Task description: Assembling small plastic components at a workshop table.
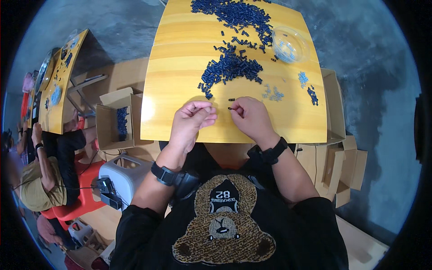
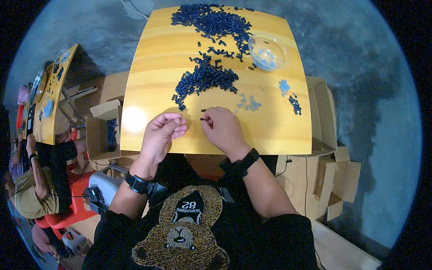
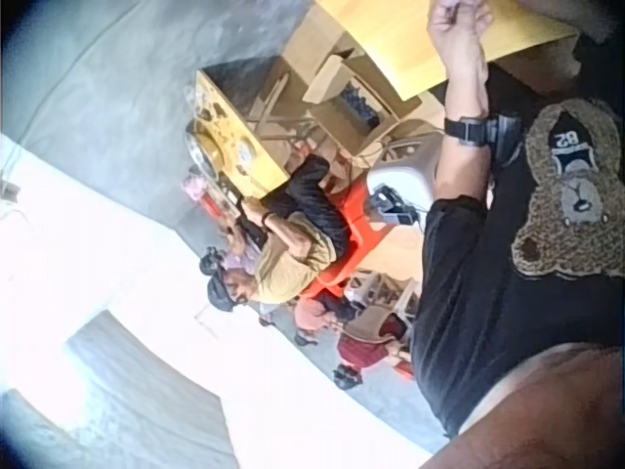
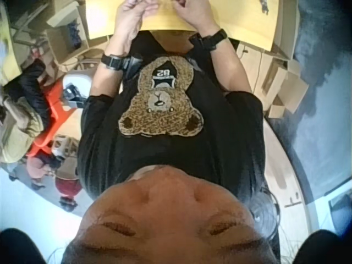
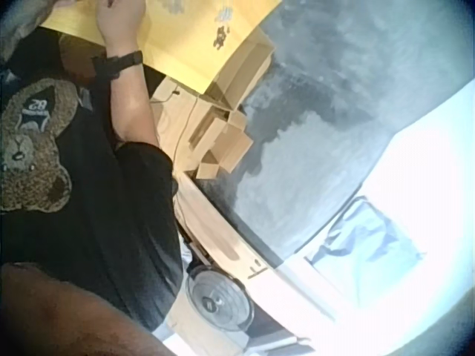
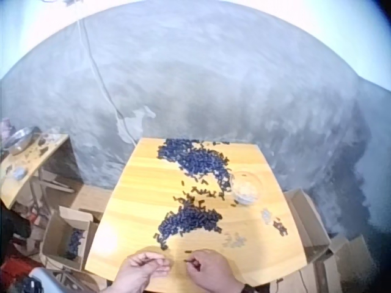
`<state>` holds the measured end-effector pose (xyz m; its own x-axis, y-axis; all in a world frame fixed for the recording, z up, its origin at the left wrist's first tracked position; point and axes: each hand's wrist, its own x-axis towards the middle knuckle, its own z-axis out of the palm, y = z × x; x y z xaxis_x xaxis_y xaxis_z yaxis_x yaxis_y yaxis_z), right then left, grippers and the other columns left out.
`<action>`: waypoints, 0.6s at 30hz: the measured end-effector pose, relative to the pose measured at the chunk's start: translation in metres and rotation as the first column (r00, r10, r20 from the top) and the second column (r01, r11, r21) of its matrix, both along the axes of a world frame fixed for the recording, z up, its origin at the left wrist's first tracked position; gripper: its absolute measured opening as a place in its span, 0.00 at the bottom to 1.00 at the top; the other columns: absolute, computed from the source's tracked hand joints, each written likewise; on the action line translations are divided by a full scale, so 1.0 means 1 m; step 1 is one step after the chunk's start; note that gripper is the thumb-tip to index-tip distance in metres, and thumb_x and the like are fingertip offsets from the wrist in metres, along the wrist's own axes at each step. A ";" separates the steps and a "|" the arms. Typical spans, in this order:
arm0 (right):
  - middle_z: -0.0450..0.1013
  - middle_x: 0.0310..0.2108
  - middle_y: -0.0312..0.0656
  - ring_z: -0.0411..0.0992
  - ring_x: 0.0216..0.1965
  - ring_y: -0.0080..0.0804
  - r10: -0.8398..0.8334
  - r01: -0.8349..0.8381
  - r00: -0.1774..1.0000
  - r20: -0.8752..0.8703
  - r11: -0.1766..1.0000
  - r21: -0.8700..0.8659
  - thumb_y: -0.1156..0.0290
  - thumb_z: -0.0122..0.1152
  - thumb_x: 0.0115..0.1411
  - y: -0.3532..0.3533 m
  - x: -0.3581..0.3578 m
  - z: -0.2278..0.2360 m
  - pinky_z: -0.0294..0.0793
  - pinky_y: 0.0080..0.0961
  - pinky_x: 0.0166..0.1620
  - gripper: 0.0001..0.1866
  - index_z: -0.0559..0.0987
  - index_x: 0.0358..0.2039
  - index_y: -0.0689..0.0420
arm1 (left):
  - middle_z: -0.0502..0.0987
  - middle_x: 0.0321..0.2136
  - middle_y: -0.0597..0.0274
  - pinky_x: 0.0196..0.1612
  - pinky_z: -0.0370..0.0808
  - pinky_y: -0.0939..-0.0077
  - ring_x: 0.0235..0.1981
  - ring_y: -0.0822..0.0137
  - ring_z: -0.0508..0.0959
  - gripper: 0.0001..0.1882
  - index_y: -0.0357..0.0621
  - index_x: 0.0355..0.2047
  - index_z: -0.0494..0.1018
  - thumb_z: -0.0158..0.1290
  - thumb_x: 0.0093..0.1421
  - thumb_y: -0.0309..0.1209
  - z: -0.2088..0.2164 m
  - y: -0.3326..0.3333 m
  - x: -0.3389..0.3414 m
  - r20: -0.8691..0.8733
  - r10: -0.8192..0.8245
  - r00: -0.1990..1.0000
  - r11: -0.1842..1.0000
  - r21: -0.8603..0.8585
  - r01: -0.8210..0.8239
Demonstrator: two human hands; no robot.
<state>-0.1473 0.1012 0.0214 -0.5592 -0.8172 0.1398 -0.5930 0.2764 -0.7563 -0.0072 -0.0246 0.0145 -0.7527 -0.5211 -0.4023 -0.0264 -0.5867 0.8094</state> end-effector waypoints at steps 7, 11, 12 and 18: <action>0.70 0.22 0.44 0.69 0.29 0.43 0.003 0.002 0.977 -0.214 1.000 0.022 0.74 0.54 0.47 -0.020 -0.004 0.000 0.69 0.36 0.32 0.03 0.73 0.23 0.59 | 0.76 0.31 0.57 0.36 0.75 0.79 0.31 0.69 0.77 0.06 0.38 0.37 0.71 0.47 0.60 0.23 -0.010 -0.016 -0.001 -0.107 0.178 0.978 0.981 -0.053 -0.184; 0.70 0.23 0.43 0.69 0.30 0.43 -0.004 0.003 0.974 -0.225 1.000 -0.003 0.74 0.55 0.47 -0.032 -0.010 0.004 0.69 0.35 0.32 0.02 0.73 0.23 0.58 | 0.76 0.31 0.58 0.36 0.74 0.79 0.31 0.69 0.77 0.06 0.39 0.37 0.71 0.47 0.60 0.23 -0.014 -0.011 -0.003 -0.101 0.161 0.982 0.974 -0.146 -0.175; 0.70 0.23 0.43 0.69 0.30 0.43 -0.002 0.002 0.974 -0.226 1.000 0.001 0.74 0.55 0.47 -0.036 -0.012 0.007 0.69 0.35 0.32 0.02 0.73 0.23 0.58 | 0.76 0.31 0.58 0.37 0.75 0.79 0.31 0.70 0.77 0.06 0.38 0.37 0.70 0.47 0.60 0.23 -0.013 -0.010 -0.004 -0.111 0.151 0.982 0.974 -0.156 -0.167; 0.66 0.21 0.40 0.67 0.31 0.40 0.134 -0.187 0.910 -0.392 0.977 -0.100 0.75 0.56 0.47 -0.071 -0.024 0.020 0.69 0.33 0.33 0.02 0.74 0.20 0.57 | 0.76 0.33 0.56 0.38 0.75 0.77 0.32 0.70 0.76 0.07 0.36 0.38 0.69 0.46 0.60 0.21 -0.023 -0.015 -0.003 -0.177 0.134 0.975 0.977 -0.139 -0.159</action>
<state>-0.1710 0.0301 0.0410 -0.3040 -0.8506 0.4290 -0.8710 0.0658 -0.4869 -0.0099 -0.0400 -0.0082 -0.7130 -0.6759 -0.1863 0.1925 -0.4443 0.8750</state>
